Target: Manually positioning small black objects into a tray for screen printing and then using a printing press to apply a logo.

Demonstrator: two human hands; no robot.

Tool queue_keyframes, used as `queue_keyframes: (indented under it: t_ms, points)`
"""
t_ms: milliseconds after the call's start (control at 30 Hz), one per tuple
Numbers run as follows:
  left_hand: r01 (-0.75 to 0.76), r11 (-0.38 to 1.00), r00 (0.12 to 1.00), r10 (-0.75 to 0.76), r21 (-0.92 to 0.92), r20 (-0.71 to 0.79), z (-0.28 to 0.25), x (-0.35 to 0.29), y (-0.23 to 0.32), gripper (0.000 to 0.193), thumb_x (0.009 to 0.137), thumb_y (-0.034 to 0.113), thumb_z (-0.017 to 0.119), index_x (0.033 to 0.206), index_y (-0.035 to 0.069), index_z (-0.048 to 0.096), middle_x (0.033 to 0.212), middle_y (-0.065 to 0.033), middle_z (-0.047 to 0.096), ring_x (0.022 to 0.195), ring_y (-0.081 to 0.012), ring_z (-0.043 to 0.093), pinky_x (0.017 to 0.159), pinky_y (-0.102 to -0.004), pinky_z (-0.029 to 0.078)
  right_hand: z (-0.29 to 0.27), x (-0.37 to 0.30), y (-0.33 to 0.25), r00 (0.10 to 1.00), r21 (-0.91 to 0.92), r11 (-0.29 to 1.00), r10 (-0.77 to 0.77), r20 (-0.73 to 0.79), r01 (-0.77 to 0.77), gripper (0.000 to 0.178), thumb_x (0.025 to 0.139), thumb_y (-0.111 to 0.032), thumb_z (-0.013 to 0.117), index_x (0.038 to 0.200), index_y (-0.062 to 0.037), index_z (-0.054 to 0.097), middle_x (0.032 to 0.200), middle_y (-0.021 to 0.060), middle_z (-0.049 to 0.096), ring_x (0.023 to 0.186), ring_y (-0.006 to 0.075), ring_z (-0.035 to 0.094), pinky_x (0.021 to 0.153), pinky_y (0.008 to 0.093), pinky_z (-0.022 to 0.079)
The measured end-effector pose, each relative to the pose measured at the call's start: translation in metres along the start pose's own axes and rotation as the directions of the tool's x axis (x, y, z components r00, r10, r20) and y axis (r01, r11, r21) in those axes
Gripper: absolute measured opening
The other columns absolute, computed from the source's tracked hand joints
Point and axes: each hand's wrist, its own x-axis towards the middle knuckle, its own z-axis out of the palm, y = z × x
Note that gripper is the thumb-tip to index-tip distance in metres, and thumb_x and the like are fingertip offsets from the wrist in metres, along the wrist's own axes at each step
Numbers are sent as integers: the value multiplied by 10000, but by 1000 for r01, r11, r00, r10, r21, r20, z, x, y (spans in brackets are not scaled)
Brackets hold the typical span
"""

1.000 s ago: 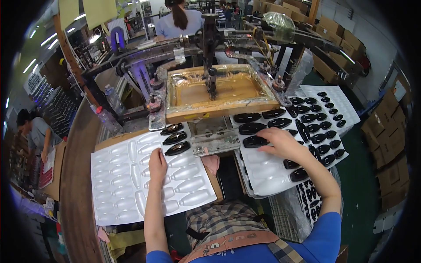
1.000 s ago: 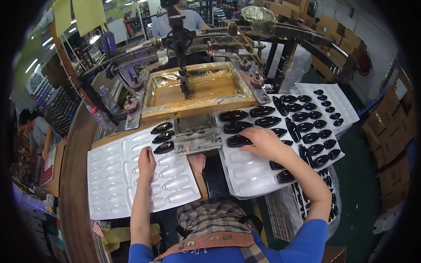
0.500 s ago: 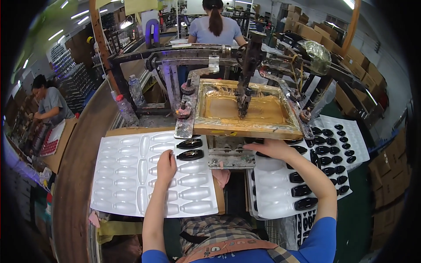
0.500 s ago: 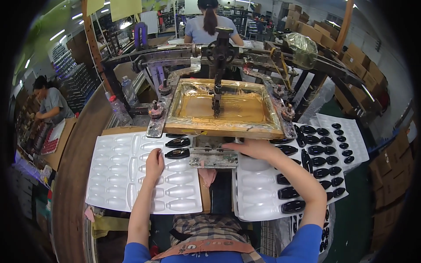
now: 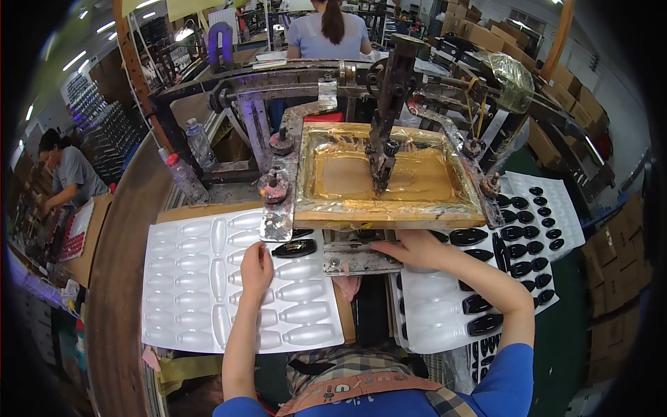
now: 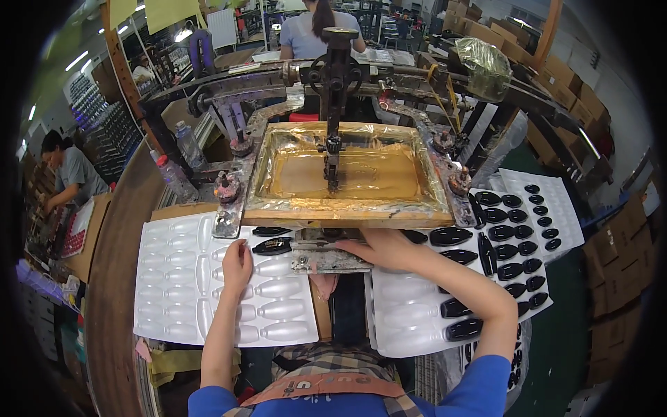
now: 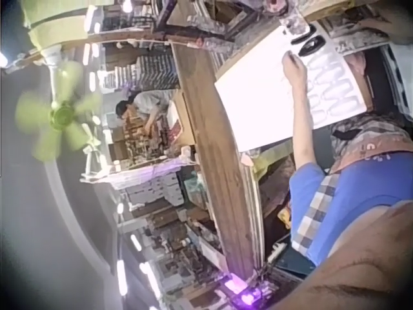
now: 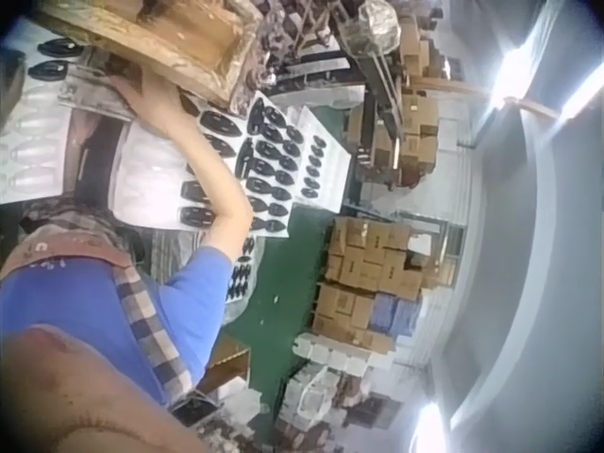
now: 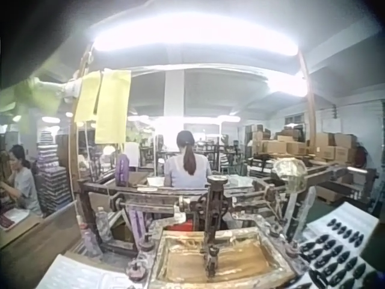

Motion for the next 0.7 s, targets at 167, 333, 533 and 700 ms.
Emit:
queue_keyframes:
  t_ms: [167, 333, 533, 700]
  points:
    - [-2, 1000, 999, 1, 17, 35, 3, -1, -2, 207, 787, 41, 508, 985, -15, 528, 838, -172, 564, 729, -285, 564, 658, -337, 456, -19, -40, 29, 993, 121, 987, 114, -35, -109, 415, 846, -334, 502, 1086, 5, 499, 1046, 211, 533, 998, 373, 481, 864, 380, 374]
    - [33, 998, 999, -34, -49, -8, 4, -2, 3, 197, 816, 66, 503, 994, -13, 531, 830, -153, 575, 716, -228, 570, 640, -295, 464, -21, -67, 47, 968, -91, 988, 99, -232, -122, 457, 813, -284, 543, 1113, 46, 442, 1037, 254, 511, 1005, 384, 473, 849, 422, 384]
    - [160, 980, 987, -155, -119, 45, -5, 1, 16, 191, 833, 87, 495, 989, -17, 533, 796, -128, 585, 708, -188, 565, 611, -270, 449, 3, -68, 48, 987, -364, 920, 110, -120, -147, 578, 750, -298, 597, 1188, 17, 390, 1067, 264, 480, 999, 410, 461, 875, 435, 366]
    - [241, 963, 970, -236, -117, 53, -34, 18, 47, 202, 814, 72, 515, 995, -14, 534, 890, -149, 592, 810, -245, 568, 715, -320, 438, -6, -65, 54, 992, -480, 874, 15, -126, -74, 543, 708, -280, 638, 1143, -8, 458, 1124, 225, 479, 1036, 384, 456, 883, 441, 360]
